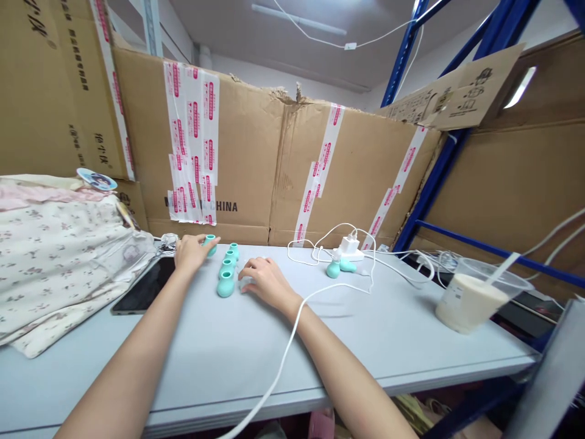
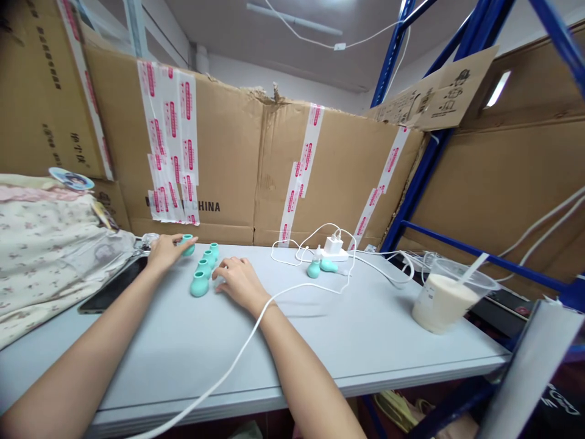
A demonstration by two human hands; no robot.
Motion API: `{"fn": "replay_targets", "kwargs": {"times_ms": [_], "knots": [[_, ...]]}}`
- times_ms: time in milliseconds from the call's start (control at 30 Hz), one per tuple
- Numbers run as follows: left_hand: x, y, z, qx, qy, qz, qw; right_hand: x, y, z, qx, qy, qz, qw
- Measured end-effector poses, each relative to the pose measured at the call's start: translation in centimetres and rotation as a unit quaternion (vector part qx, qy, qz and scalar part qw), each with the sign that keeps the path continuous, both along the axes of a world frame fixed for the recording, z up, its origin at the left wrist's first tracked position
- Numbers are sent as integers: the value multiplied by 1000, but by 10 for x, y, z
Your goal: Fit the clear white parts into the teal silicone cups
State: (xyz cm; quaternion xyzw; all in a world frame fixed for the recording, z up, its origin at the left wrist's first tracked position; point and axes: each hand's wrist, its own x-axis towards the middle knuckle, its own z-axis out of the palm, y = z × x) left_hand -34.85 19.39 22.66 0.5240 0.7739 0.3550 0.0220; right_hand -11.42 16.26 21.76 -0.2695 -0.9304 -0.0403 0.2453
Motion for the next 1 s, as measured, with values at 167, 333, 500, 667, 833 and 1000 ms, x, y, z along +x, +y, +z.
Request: {"fn": "replay_targets", "kwargs": {"times_ms": [167,333,500,667,833,1000], "knots": [[-3,5,-21,-80,-20,15,997,0,-2,-3,39,1,-41,998],[-9,14,-33,-51,-17,-34,998,-1,-1,-6,34,26,-47,998],[-6,19,-34,-33,-20,-80,996,0,-1,-2,23,55,-41,997],[-1,16,-30,-42,-11,-117,992,25,11,18,63,215,-189,956],[-1,19,-33,-51,-6,-155,987,82,35,29,81,338,-367,863],[-8,30,-43,-43,-8,-191,981,123,48,20,111,321,-508,792]]}}
